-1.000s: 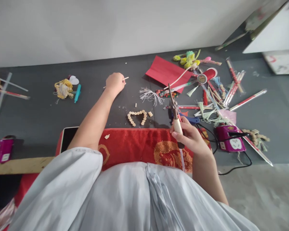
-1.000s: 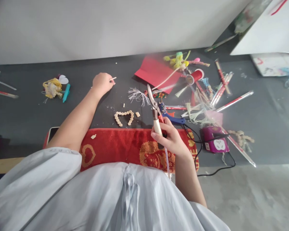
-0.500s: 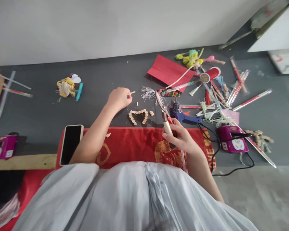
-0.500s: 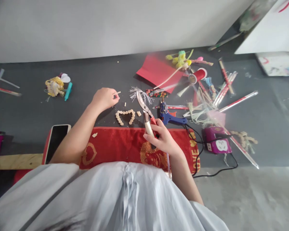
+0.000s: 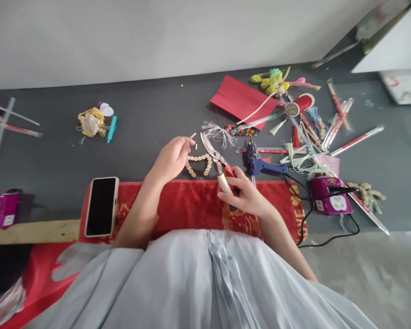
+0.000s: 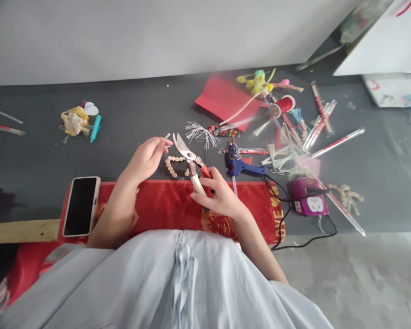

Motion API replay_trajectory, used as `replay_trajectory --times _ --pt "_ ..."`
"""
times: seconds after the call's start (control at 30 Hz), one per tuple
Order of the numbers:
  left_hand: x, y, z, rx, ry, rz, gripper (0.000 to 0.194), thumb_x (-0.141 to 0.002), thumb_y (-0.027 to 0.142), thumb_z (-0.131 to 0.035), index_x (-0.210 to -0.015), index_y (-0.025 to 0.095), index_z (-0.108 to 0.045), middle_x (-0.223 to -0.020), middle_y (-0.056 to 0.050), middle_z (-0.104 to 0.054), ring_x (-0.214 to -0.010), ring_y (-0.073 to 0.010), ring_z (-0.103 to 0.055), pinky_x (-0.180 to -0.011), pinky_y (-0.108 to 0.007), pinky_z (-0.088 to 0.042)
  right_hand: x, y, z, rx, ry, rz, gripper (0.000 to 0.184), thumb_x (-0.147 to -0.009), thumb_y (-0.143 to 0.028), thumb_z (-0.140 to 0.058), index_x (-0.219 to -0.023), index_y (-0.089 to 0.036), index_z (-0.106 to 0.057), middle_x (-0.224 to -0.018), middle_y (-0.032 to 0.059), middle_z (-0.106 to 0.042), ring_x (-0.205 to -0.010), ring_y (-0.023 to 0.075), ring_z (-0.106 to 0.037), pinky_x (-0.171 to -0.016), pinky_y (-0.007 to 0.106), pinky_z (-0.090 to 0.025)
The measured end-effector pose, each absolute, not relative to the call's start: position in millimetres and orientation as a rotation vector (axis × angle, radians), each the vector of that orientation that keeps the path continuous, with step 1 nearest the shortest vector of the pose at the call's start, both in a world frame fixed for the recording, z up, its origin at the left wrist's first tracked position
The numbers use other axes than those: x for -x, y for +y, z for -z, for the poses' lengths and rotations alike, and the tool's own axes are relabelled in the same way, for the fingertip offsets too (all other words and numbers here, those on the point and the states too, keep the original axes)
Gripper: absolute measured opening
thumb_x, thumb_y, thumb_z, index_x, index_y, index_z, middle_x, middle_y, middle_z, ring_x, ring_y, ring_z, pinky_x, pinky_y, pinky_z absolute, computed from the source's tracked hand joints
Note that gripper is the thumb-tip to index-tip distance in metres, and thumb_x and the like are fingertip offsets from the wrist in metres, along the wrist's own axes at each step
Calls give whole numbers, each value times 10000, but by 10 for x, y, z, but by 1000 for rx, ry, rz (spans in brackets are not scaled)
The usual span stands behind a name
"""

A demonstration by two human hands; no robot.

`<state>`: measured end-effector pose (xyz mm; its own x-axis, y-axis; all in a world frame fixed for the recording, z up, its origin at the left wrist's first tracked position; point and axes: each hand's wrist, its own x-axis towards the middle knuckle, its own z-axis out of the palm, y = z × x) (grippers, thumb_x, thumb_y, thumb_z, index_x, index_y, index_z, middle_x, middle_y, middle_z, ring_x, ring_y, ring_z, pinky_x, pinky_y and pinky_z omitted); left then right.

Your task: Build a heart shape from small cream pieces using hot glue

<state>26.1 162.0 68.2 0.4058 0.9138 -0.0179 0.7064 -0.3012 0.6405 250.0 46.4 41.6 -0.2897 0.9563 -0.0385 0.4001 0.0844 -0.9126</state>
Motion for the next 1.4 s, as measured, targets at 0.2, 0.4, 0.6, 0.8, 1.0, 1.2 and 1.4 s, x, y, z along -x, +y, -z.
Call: replay_trajectory --times 0.2,0.4,0.6,0.8,1.0,1.2,1.4 --pt "-291 1492 -659 -2070 1318 -534 287 -1038 286 -311 -1008 220 -589 -899 -32 -660 -841 -157 -609 -820 -260 -468 -2440 462 -429 1318 -1776 -1232 270 -867 -434 -649 -727 -212 -585 -913 37 -414 -939 213 -452 -901 390 -441" --pt "-276 1456 -640 -2079 1294 -542 270 -1026 295 -321 -864 226 -526 -720 -1 -592 -692 -154 -582 -705 -270 -421 -2423 469 -425 1277 -1815 -1269 236 -885 -418 -635 -772 -211 -621 -892 38 -439 -935 207 -443 -896 381 -437" --pt "-254 1443 -590 -2108 1304 -625 290 -1013 341 -363 -760 222 -439 -631 11 -548 -590 -142 -537 -602 -266 -360 -2410 477 -400 1245 -1801 -1307 233 -887 -405 -632 -780 -198 -622 -881 29 -437 -905 188 -435 -853 352 -425" --pt "-223 1455 -549 -2122 1288 -683 258 -1003 327 -391 -836 212 -551 -607 21 -534 -552 -130 -492 -570 -259 -331 -2405 486 -378 1223 -1780 -1352 231 -892 -407 -632 -798 -195 -632 -883 24 -438 -894 181 -454 -839 338 -418" --pt "-205 1461 -552 -2113 1259 -677 299 -995 335 -396 -901 189 -639 -603 26 -536 -552 -118 -475 -570 -247 -330 -2418 498 -377 1235 -1769 -1391 253 -902 -424 -612 -794 -196 -623 -868 17 -429 -876 178 -459 -819 328 -411" --pt "-192 1483 -515 -2097 1212 -716 300 -989 327 -411 -857 182 -638 -565 41 -483 -521 -104 -434 -554 -238 -326 -2433 514 -398 1272 -1823 -1364 280 -908 -435 -601 -772 -189 -608 -861 10 -418 -821 156 -463 -759 303 -409" --pt "-178 1501 -491 -2104 1119 -800 278 -995 322 -419 -859 188 -620 -571 49 -481 -515 -100 -441 -550 -232 -333 -2438 493 -404 1337 -1900 -1193 291 -894 -400 -629 -709 -183 -572 -883 22 -470 -766 134 -484 -715 281 -413"
